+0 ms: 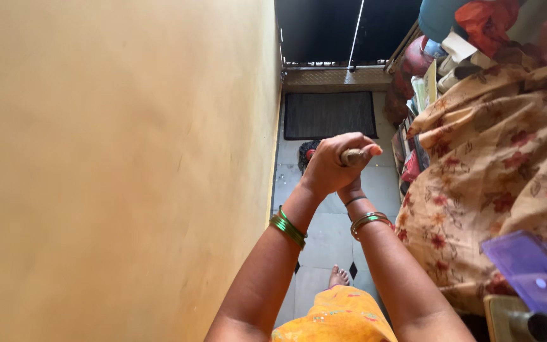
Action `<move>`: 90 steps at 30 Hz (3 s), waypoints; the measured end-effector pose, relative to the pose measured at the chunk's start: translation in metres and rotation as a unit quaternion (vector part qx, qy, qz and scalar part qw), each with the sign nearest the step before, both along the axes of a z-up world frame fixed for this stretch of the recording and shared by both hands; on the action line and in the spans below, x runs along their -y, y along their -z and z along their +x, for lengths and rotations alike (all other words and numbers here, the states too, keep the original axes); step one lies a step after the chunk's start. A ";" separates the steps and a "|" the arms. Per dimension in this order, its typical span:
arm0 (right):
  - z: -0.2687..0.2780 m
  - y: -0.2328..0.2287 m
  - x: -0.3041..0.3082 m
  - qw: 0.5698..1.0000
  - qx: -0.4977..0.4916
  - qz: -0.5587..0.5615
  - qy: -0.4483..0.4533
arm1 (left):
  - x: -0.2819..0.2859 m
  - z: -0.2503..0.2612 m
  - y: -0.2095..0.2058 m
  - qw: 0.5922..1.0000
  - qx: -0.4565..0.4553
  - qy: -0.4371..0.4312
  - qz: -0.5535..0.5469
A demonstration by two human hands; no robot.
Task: The person cleans the floor by hand using a mop, moving a door mat, and wiping various sections of the tiled floor in a hallway and entryway.
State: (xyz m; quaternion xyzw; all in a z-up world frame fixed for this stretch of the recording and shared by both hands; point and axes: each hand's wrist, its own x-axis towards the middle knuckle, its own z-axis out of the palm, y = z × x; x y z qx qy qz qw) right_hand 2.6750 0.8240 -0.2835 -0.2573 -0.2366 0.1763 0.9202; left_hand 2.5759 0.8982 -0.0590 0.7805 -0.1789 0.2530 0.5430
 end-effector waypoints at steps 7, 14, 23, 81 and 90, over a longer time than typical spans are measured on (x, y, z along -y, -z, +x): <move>0.122 -0.011 -0.011 0.999 -0.032 0.028 -0.026 | 0.005 0.119 -0.021 0.996 -0.004 0.030 -0.087; 0.185 -0.020 -0.011 0.881 0.249 -0.341 0.213 | 0.004 0.195 -0.023 0.991 -0.030 0.034 -0.125; 0.262 -0.019 -0.040 0.810 0.277 -0.449 0.256 | -0.027 0.276 0.001 0.991 -0.040 0.005 -0.125; 0.597 0.178 -0.157 0.762 0.086 -0.517 0.380 | -0.188 0.654 0.290 0.994 -0.102 -0.009 0.042; 0.578 0.265 -0.147 0.783 -0.052 -0.498 0.370 | -0.201 0.654 0.472 0.975 -0.213 -0.010 0.063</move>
